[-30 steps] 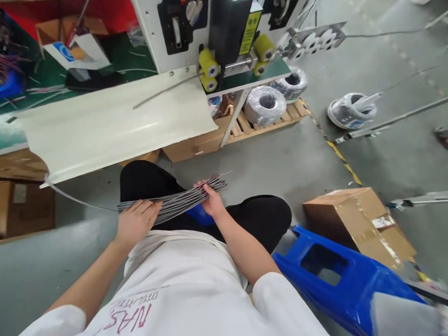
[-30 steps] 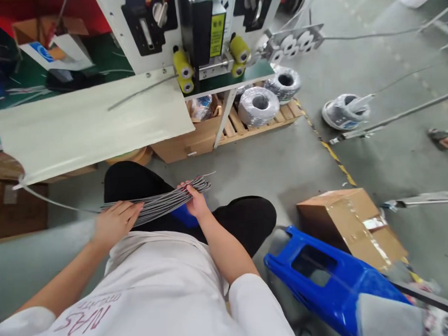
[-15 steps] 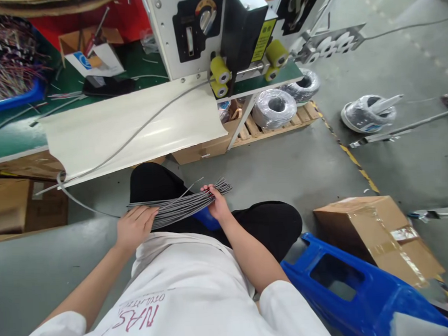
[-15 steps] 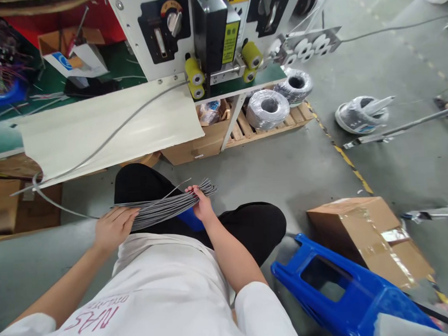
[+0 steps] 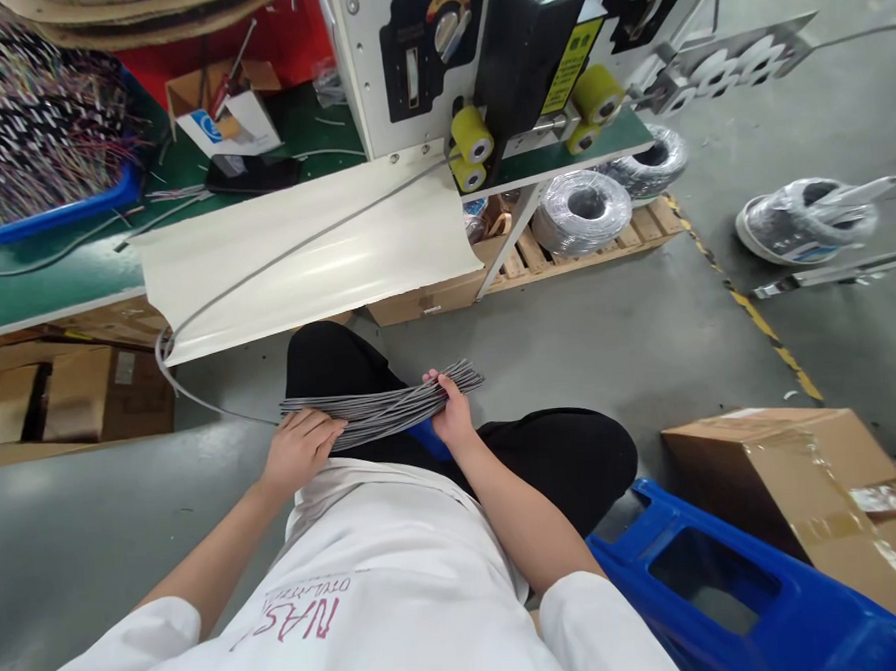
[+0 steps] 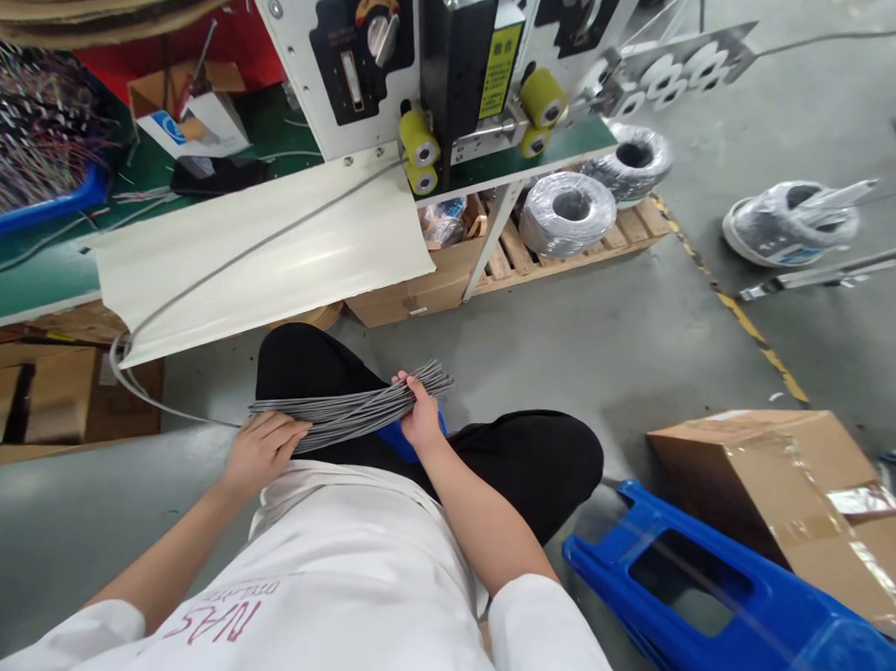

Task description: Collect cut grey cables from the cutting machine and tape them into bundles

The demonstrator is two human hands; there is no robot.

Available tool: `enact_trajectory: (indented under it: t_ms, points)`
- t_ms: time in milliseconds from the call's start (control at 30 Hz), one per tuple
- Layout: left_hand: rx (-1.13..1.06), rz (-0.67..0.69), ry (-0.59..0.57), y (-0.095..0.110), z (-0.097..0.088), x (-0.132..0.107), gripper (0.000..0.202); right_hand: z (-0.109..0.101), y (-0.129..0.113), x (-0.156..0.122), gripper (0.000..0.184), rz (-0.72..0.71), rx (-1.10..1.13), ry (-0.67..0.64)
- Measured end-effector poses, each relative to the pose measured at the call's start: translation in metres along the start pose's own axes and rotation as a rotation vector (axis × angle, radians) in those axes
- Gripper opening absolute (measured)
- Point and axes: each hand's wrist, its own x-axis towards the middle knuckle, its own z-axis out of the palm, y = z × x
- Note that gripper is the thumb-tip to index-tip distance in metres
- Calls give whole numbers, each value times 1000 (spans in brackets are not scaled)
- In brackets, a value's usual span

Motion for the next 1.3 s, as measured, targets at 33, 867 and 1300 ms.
enact_trajectory:
  t_ms: [33,867,1300]
  points:
    - [12,6,-11,0,-1,0,23,1,-1,0,16,-5,9,-8]
    - [184,-178,384,-16,-103,188,63,-3,-14,2,27,-16,-11,-243]
    - [169,30,375,-33,-99,119,15,2,-9,7,22,-10,-1,-221]
